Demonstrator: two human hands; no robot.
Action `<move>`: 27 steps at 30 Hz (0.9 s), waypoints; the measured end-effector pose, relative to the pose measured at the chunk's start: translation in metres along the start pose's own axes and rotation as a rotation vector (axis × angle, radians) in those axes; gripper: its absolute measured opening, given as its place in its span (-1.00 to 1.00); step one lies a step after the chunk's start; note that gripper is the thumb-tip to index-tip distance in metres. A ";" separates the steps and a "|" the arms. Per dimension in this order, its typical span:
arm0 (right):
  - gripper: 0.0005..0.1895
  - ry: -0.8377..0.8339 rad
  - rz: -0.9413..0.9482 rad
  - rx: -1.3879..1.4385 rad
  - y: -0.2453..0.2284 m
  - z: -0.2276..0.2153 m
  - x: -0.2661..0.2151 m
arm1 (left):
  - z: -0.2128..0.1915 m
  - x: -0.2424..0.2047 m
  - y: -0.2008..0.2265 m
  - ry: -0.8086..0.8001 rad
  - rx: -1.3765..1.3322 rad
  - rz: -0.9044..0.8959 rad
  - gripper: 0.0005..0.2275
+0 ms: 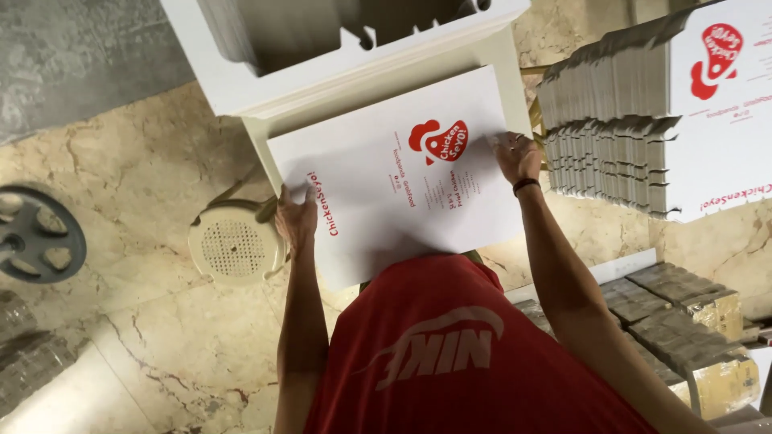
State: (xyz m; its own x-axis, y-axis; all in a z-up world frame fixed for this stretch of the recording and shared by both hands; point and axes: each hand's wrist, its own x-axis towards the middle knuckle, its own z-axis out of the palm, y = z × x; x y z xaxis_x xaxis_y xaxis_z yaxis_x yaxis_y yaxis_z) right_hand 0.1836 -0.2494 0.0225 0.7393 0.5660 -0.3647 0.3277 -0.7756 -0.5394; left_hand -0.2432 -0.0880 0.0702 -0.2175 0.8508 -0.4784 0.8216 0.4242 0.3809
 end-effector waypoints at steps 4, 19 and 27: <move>-0.52 0.005 0.047 -0.088 0.012 0.015 0.009 | 0.017 0.019 -0.027 0.081 0.044 -0.056 -0.47; -0.61 0.116 -0.005 -0.091 0.056 0.003 -0.017 | 0.006 -0.003 -0.050 0.160 -0.274 0.286 -0.49; -0.51 0.249 0.149 -0.318 0.176 0.006 -0.130 | 0.043 0.101 -0.026 0.465 0.062 0.931 -0.61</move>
State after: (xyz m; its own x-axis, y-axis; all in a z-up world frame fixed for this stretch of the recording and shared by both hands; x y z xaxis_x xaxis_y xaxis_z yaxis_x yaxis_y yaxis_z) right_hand 0.1415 -0.4571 -0.0298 0.8989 0.3868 -0.2056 0.3428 -0.9134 -0.2197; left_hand -0.2640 -0.0265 -0.0221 0.3450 0.8744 0.3411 0.7912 -0.4665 0.3955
